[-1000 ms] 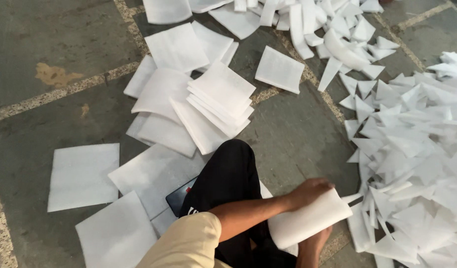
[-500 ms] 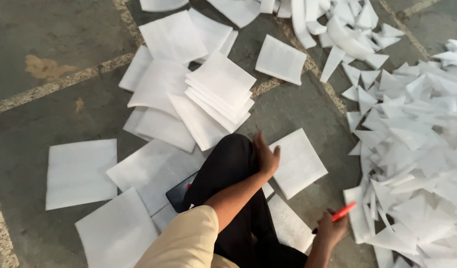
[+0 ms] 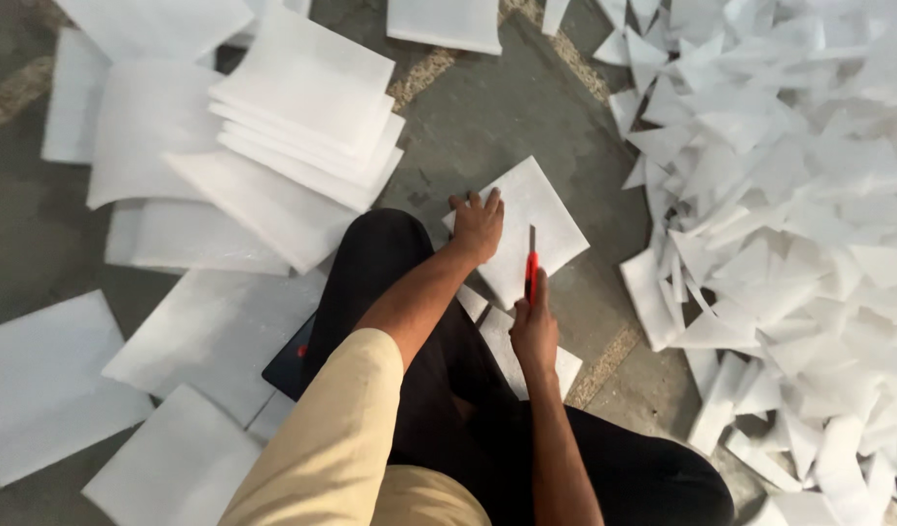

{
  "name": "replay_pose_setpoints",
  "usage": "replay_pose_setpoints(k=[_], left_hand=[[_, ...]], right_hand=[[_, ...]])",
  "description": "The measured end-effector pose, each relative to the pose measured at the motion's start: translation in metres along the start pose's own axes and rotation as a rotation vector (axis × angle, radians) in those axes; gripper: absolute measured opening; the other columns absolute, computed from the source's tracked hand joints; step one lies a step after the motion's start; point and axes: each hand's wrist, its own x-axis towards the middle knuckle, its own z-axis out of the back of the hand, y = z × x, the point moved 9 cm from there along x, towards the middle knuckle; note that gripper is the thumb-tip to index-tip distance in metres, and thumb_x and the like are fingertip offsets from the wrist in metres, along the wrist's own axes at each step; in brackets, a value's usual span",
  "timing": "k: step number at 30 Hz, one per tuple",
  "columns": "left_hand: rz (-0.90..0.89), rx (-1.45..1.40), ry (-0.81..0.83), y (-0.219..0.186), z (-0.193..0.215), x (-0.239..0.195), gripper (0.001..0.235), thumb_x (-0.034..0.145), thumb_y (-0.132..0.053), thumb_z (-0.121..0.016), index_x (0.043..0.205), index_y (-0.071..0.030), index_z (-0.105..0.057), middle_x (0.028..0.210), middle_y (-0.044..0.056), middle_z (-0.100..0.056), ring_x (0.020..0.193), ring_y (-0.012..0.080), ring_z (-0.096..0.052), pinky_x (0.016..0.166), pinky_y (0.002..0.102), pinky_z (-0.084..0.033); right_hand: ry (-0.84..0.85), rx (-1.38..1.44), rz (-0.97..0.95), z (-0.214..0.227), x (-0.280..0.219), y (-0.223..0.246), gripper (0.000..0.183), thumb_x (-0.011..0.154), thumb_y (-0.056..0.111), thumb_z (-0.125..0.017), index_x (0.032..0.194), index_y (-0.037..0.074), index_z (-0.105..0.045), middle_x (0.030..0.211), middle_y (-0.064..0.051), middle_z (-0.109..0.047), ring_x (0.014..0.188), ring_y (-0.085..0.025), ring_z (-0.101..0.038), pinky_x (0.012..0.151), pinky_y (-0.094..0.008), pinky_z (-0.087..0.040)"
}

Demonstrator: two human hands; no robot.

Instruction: The person sits on the floor and repeatedly cuts square white foam sheets into smaller pieces using a red utility knife. Cut pieces are tossed aside while the person continues to process the stack.

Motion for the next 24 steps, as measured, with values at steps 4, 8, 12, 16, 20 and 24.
replay_pose_setpoints(k=[4, 8, 12, 16, 20, 24], left_hand=[[0.001, -0.021, 0.080, -0.005, 0.000, 0.008, 0.081, 0.096, -0.033, -0.064, 0.163, -0.021, -0.021, 0.172, 0.004, -0.009, 0.144, 0.0505, -0.030, 0.099, 0.072, -0.045], [-0.004, 0.003, 0.103, -0.006, 0.013, 0.000, 0.085, 0.093, -0.036, -0.067, 0.164, -0.022, -0.022, 0.171, 0.004, -0.011, 0.143, 0.0495, -0.029, 0.096, 0.071, -0.049], [0.021, -0.053, 0.078, -0.004, 0.022, -0.004, 0.081, 0.094, -0.035, -0.066, 0.163, -0.022, -0.025, 0.170, 0.004, -0.013, 0.144, 0.0496, -0.028, 0.096, 0.072, -0.049], [0.047, -0.081, 0.072, -0.003, 0.020, 0.000, 0.078, 0.094, -0.034, -0.064, 0.161, -0.024, -0.026, 0.169, 0.002, -0.014, 0.143, 0.0501, -0.026, 0.096, 0.073, -0.048], [0.032, -0.080, 0.054, -0.006, 0.019, 0.004, 0.076, 0.096, -0.035, -0.062, 0.162, -0.023, -0.026, 0.169, 0.003, -0.014, 0.144, 0.0501, -0.026, 0.094, 0.075, -0.048], [0.019, -0.043, 0.107, -0.007, 0.012, 0.005, 0.083, 0.093, -0.033, -0.063, 0.163, -0.021, -0.021, 0.170, 0.005, -0.010, 0.144, 0.0505, -0.022, 0.094, 0.073, -0.047]], right_hand=[[-0.131, -0.073, 0.255, 0.013, 0.036, 0.049, 0.066, 0.103, 0.016, -0.052, 0.163, 0.019, -0.026, 0.101, -0.029, -0.072, 0.079, -0.046, -0.070, 0.066, -0.057, -0.054], [-0.128, -0.100, 0.252, 0.008, 0.085, 0.066, 0.067, 0.102, 0.015, -0.051, 0.163, 0.023, -0.024, 0.099, -0.027, -0.073, 0.083, -0.046, -0.071, 0.069, -0.058, -0.054], [-0.087, -0.167, 0.166, 0.004, 0.128, 0.073, 0.066, 0.103, 0.016, -0.050, 0.162, 0.028, -0.024, 0.094, -0.023, -0.074, 0.080, -0.043, -0.072, 0.069, -0.057, -0.054], [-0.047, -0.183, 0.138, -0.001, 0.143, 0.078, 0.064, 0.104, 0.017, -0.048, 0.162, 0.026, -0.024, 0.092, -0.021, -0.074, 0.078, -0.041, -0.072, 0.067, -0.056, -0.054], [-0.098, -0.152, 0.192, 0.002, 0.139, 0.083, 0.063, 0.103, 0.016, -0.048, 0.162, 0.023, -0.027, 0.091, -0.022, -0.074, 0.078, -0.041, -0.072, 0.068, -0.055, -0.055], [-0.070, -0.126, 0.147, -0.001, 0.135, 0.078, 0.061, 0.104, 0.015, -0.045, 0.162, 0.019, -0.026, 0.090, -0.021, -0.074, 0.075, -0.039, -0.073, 0.066, -0.053, -0.056]])
